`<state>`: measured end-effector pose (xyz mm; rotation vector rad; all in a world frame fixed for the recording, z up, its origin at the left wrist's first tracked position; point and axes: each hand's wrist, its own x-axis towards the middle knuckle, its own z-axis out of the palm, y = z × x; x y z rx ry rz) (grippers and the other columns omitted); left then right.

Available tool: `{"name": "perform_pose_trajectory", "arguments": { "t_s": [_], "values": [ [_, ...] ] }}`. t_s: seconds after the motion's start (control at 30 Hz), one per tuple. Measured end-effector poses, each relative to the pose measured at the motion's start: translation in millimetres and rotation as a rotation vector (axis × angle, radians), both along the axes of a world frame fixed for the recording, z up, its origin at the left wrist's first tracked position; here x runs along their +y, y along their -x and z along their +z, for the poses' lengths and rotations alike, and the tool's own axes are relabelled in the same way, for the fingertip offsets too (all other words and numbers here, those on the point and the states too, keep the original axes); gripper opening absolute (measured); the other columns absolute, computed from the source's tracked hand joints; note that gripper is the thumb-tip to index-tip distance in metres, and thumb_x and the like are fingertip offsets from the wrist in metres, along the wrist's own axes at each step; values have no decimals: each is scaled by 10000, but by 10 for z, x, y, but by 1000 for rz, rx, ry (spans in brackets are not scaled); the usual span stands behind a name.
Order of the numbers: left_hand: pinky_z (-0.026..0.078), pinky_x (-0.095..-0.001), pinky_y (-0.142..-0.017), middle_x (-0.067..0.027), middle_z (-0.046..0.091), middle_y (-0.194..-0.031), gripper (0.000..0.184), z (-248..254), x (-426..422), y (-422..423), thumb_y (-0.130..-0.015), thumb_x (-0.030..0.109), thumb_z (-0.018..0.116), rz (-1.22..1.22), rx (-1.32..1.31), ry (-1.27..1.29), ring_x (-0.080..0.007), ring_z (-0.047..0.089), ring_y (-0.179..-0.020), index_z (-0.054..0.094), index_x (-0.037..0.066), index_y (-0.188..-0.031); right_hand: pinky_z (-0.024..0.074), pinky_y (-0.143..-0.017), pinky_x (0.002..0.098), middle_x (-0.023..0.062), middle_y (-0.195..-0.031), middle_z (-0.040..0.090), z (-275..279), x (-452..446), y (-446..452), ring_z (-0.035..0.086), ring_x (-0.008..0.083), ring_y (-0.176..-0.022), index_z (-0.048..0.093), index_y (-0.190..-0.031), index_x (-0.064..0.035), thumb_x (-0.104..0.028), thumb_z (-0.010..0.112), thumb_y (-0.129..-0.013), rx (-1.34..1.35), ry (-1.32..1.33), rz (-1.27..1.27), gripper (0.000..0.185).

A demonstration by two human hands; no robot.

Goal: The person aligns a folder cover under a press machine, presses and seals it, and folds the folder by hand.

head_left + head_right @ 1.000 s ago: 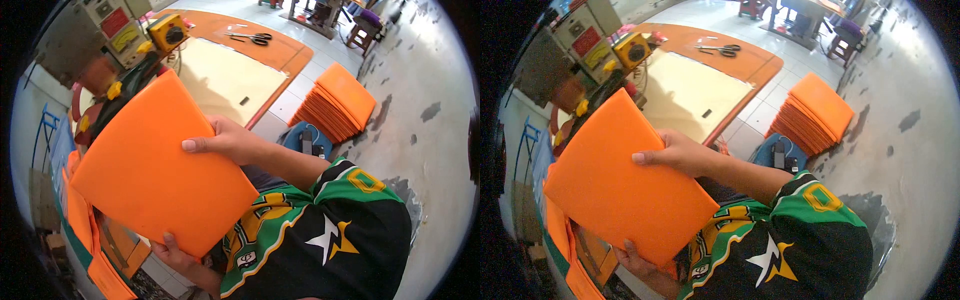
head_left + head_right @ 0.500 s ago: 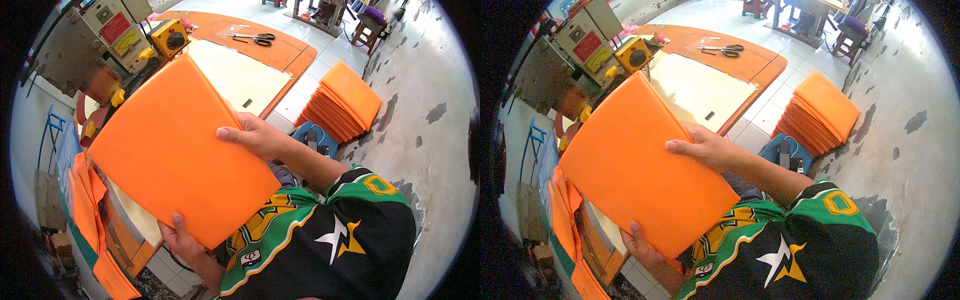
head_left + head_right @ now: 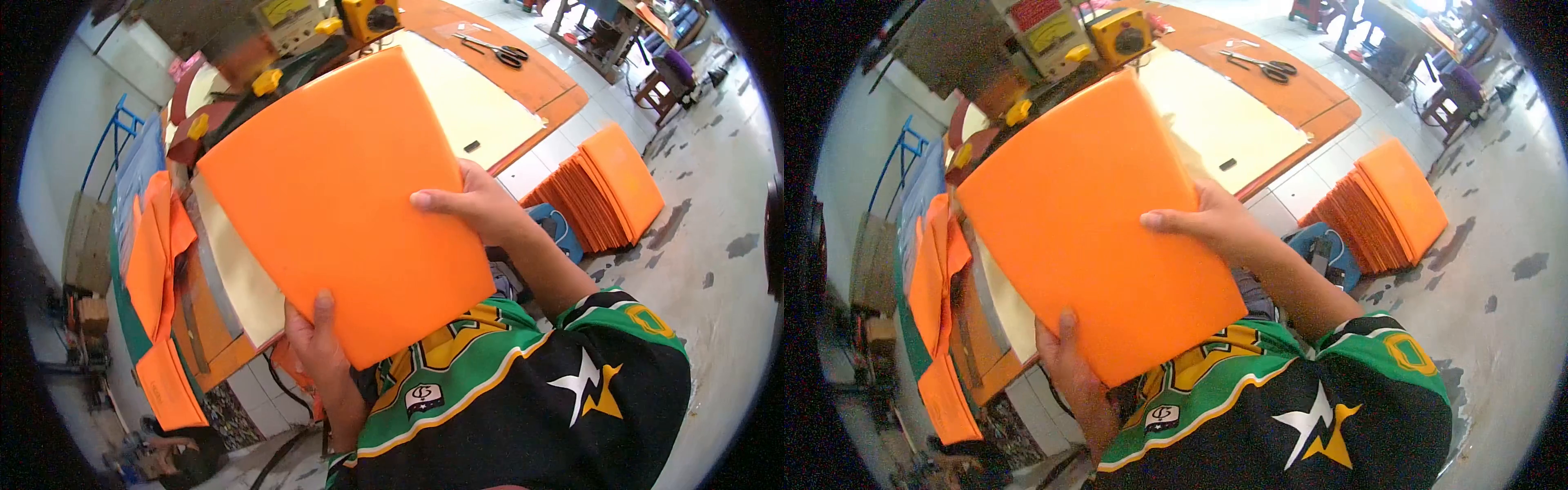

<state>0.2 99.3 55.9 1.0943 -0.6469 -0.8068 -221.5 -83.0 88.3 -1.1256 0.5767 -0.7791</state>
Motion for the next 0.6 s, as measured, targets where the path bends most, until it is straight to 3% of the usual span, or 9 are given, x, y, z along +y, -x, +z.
{"name": "perform_pose_trajectory", "arguments": {
  "t_s": [0.23, 0.43, 0.5, 0.57, 0.6],
  "values": [
    [565, -301, -912, -84, 728, -1246, 345, -16, 12, -20, -1128, 176, 695, -18, -48, -48, -128, 681, -1079, 610, -33, -1389, 640, -927, 359, 115, -1280, 747, -72, -45, 8, 762, 186, -1077, 580, -1488, 15, -291, 864, -995, -57, -45, -11, 646],
    [551, -300, -966, -85, 724, -1270, 434, -31, 81, 33, -1109, 234, 731, -101, -70, -9, -138, 682, -1103, 607, -51, -1413, 655, -923, 367, 135, -1281, 757, -70, -202, 324, 778, 201, -1088, 585, -1490, 21, -296, 839, -1012, -45, -83, -33, 627],
    [568, -320, -991, -126, 755, -1270, 457, -88, 132, -58, -1100, 224, 733, -307, -137, 69, -183, 722, -1125, 607, -64, -1432, 661, -917, 370, 134, -1285, 760, -60, -253, 507, 784, 204, -1080, 587, -1492, 17, -291, 831, -1019, -73, -75, -118, 615],
    [583, -338, -1002, -158, 770, -1268, 450, -60, 167, -86, -1100, 208, 723, -358, -182, 33, -210, 739, -1139, 606, -67, -1438, 677, -887, 372, 130, -1308, 764, -76, -335, 739, 798, 206, -1047, 591, -1495, 10, -269, 799, -1043, -156, -55, -283, 570],
    [598, -356, -1012, -190, 784, -1266, 444, -45, 173, -95, -1100, 191, 713, -397, -234, -8, -237, 757, -1153, 606, -69, -1444, 674, -942, 389, 129, -1333, 763, -55, -417, 920, 797, 223, -1088, 594, -1494, 13, -255, 777, -1055, -230, -5, -292, 546]
  ]
}}
